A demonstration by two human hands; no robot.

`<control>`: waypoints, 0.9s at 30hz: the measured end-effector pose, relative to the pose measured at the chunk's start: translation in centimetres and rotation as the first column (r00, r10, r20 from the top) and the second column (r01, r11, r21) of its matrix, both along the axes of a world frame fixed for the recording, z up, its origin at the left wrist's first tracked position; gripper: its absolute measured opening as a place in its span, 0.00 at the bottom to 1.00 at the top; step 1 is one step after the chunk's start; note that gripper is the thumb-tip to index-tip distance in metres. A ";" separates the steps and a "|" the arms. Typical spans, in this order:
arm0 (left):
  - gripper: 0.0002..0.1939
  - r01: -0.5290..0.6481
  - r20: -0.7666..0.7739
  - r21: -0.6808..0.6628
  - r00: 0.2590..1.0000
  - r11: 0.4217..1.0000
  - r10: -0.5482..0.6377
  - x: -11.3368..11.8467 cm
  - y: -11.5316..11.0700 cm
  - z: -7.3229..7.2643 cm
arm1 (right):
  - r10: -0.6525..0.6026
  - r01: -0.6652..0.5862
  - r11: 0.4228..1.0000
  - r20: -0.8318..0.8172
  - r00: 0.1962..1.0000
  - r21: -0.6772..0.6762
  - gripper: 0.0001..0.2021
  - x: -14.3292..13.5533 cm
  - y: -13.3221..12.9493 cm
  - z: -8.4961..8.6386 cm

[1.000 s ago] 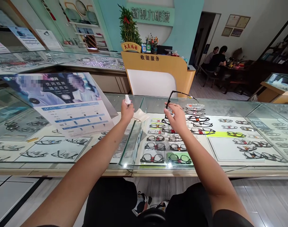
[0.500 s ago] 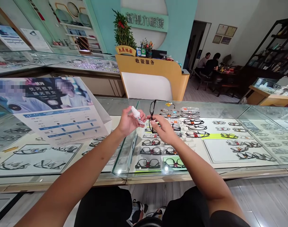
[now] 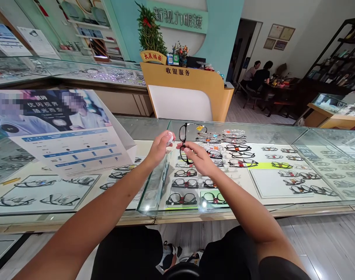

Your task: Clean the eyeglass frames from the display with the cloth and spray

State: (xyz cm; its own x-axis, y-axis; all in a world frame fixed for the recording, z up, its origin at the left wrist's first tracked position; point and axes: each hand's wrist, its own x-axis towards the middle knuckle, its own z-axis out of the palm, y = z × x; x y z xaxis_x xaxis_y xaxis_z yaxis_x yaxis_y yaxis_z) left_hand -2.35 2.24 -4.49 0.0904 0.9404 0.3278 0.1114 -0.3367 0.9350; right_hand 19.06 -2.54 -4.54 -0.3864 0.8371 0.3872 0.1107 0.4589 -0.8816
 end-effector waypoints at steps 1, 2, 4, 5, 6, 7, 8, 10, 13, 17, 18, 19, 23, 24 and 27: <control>0.23 -0.016 -0.019 0.002 1.000 1.000 0.016 0.0 -0.1 0.1 | -0.001 0.000 1.000 -0.023 1.000 -0.018 0.26 0.1 0.0 0.1; 0.23 -0.027 -0.032 0.000 0.999 1.000 0.027 -0.1 -0.1 0.1 | -0.002 0.001 1.000 -0.042 0.999 -0.029 0.27 0.2 0.1 0.3; 0.23 -0.032 -0.051 -0.003 0.998 0.999 0.032 -0.2 -0.1 0.2 | -0.001 -0.001 0.999 -0.068 0.998 -0.034 0.26 0.4 0.2 0.5; 0.23 -0.032 -0.058 -0.002 0.998 0.999 0.032 -0.2 -0.1 0.2 | 0.002 -0.005 0.999 -0.074 0.997 -0.033 0.26 0.4 0.2 0.6; 0.23 -0.031 -0.064 0.001 0.997 1.000 0.031 -0.2 -0.1 0.2 | 0.008 -0.010 0.999 -0.076 0.997 -0.032 0.25 0.5 0.2 0.7; 0.23 -0.030 -0.069 0.004 0.997 1.000 0.030 -0.2 -0.1 0.2 | 0.015 -0.017 0.999 -0.076 0.997 -0.033 0.25 0.5 0.2 0.7; 0.23 -0.028 -0.074 0.007 0.997 1.000 0.028 -0.2 -0.1 0.2 | 0.021 -0.024 0.999 -0.075 0.997 -0.034 0.24 0.5 0.2 0.8; 0.23 -0.027 -0.090 0.011 0.996 1.000 0.028 -0.1 -0.2 0.3 | 0.031 -0.034 0.999 -0.077 0.997 -0.039 0.24 0.5 0.2 0.9; 0.22 -0.026 -0.098 0.025 0.995 0.999 0.028 -0.1 -0.3 0.3 | 0.047 -0.050 0.998 -0.069 0.997 -0.039 0.25 0.4 0.1 1.1; 0.23 0.014 -0.043 0.040 0.999 0.999 -0.012 -0.1 -0.6 0.4 | 0.053 -0.055 0.998 -0.040 0.998 -0.041 0.25 0.6 0.1 1.2; 0.23 0.030 -0.035 0.039 0.999 0.999 -0.029 0.0 -0.7 0.5 | 0.039 -0.041 0.998 -0.040 0.998 -0.045 0.24 0.7 0.2 1.2; 0.24 0.044 -0.029 0.039 0.999 0.998 -0.043 0.0 -0.8 0.6 | 0.021 -0.023 0.999 -0.043 0.999 -0.050 0.24 0.8 0.3 1.2; 0.25 0.100 -0.038 0.051 0.994 0.994 -0.098 0.1 -1.0 0.5 | -0.062 0.057 0.997 -0.080 0.995 -0.058 0.26 1.3 1.0 1.2; 0.24 0.112 -0.046 0.053 0.993 0.992 -0.110 0.1 -1.0 0.4 | -0.077 0.072 0.996 -0.093 0.993 -0.058 0.26 1.4 1.1 1.2; 0.23 0.146 -0.093 0.051 0.986 0.988 -0.141 0.4 -1.2 0.0 | -0.099 0.092 0.994 -0.119 0.988 -0.062 0.26 1.5 1.3 1.4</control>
